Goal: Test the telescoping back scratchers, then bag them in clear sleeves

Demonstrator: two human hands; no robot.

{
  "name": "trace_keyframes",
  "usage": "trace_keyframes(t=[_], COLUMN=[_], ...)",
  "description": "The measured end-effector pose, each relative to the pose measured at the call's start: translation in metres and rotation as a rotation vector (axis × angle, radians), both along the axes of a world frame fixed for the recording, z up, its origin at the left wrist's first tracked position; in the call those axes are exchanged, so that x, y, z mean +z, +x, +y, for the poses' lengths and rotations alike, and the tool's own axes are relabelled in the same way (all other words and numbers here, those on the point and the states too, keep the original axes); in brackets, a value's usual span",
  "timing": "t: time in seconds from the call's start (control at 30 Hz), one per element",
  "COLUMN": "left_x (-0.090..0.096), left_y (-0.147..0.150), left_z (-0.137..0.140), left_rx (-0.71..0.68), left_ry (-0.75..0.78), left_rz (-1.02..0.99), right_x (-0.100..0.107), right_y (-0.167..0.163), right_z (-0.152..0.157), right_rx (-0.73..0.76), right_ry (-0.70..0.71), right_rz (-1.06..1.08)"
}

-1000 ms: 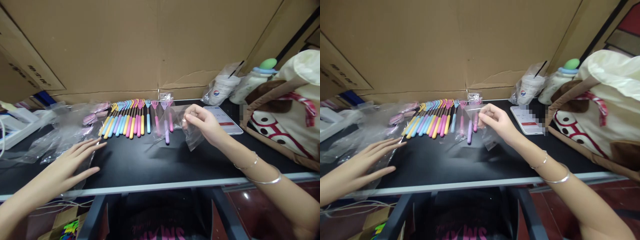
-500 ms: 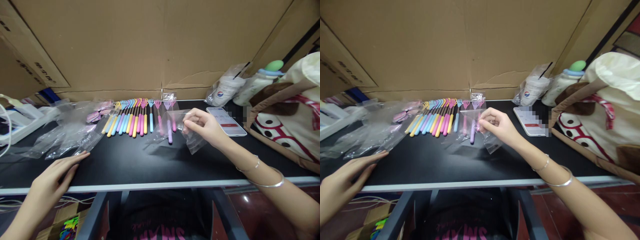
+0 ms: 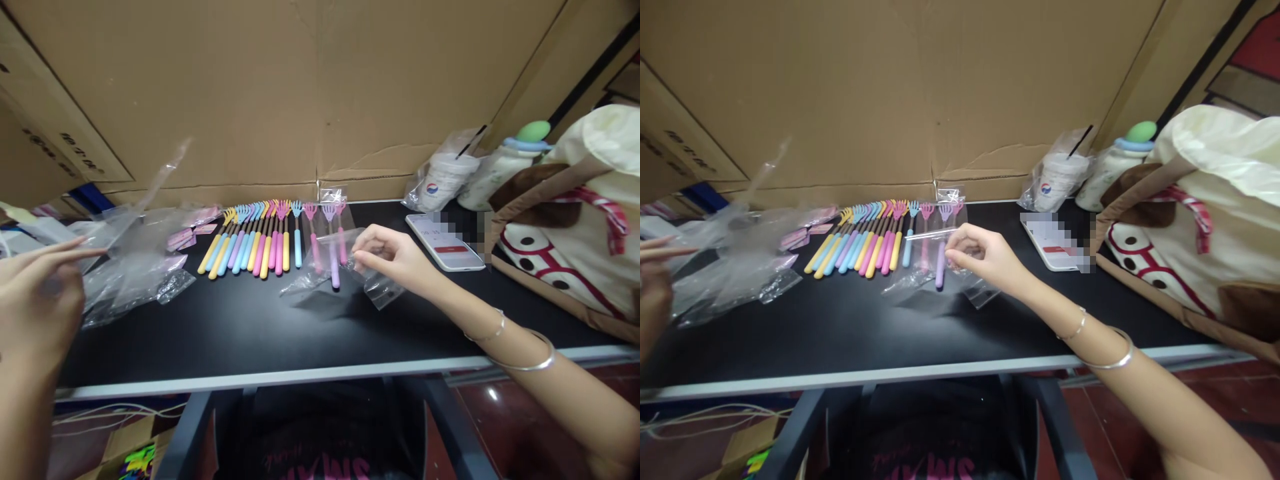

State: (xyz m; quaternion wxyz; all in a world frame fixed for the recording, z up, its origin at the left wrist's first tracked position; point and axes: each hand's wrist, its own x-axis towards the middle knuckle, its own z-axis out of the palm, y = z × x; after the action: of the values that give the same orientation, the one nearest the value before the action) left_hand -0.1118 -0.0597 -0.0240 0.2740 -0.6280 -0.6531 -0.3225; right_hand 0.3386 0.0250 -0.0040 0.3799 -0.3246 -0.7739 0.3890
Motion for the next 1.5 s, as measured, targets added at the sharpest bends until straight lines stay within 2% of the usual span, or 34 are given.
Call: trace_keyframes(t=[0.1, 0.17, 0.27, 0.37, 0.43, 0.5, 0.63, 0.73, 0.8, 0.9, 1.07, 1.23, 1.33, 1.5], left_x=[0.006, 0.008, 0.007, 0.008, 0.011, 0.017, 0.028, 0.029, 0.025, 0.016, 0.005, 0.001, 0.001, 0.003], left_y=[-0.003, -0.004, -0.008, 0.001, 0.021, 0.053, 0.132, 0.181, 0.203, 0.22, 0.222, 0.224, 0.228, 0.223], left_z=[0.021, 0.032, 0.047, 0.058, 0.063, 0.065, 0.068, 0.07, 0.071, 0.071, 0.07, 0.066, 0.06, 0.061], left_rx=[0.12, 0.146, 0.075, -0.032, -0.094, -0.18, -0.45, -0.641, -0.709, -0.753, -0.778, -0.849, -0.896, -0.913], left_ry=[-0.076, -0.25, -0.414, -0.367, -0.298, -0.21, -0.138, -0.1, -0.028, 0.034, -0.047, -0.146, -0.266, -0.548], left_rz=[0.127, 0.251, 0.464, 0.605, 0.638, 0.642, 0.634, 0.627, 0.629, 0.658, 0.604, 0.454, 0.292, -0.093], right_x=[-0.001, -0.001, 0.0, 0.001, 0.001, 0.0, -0.002, -0.003, -0.004, -0.006, -0.01, -0.013, -0.012, -0.005], right_y=[0.0, -0.001, -0.001, 0.0, 0.0, 0.001, 0.002, 0.002, 0.003, 0.004, 0.005, 0.003, 0.002, 0.009], right_z=[-0.001, -0.001, -0.002, -0.003, -0.003, -0.002, 0.0, 0.0, 0.001, 0.003, 0.004, 0.002, 0.003, 0.008], right_rx=[0.017, 0.023, 0.021, 0.026, 0.031, 0.032, 0.034, 0.051, 0.06, 0.046, 0.01, -0.004, 0.015, 0.1], right_ry=[-0.004, -0.008, 0.026, 0.058, 0.067, 0.083, 0.17, 0.211, 0.218, 0.237, 0.281, 0.316, 0.282, 0.153], right_rz=[-0.013, -0.021, -0.041, -0.068, -0.086, -0.107, -0.156, -0.219, -0.272, -0.346, -0.485, -0.581, -0.55, -0.421])
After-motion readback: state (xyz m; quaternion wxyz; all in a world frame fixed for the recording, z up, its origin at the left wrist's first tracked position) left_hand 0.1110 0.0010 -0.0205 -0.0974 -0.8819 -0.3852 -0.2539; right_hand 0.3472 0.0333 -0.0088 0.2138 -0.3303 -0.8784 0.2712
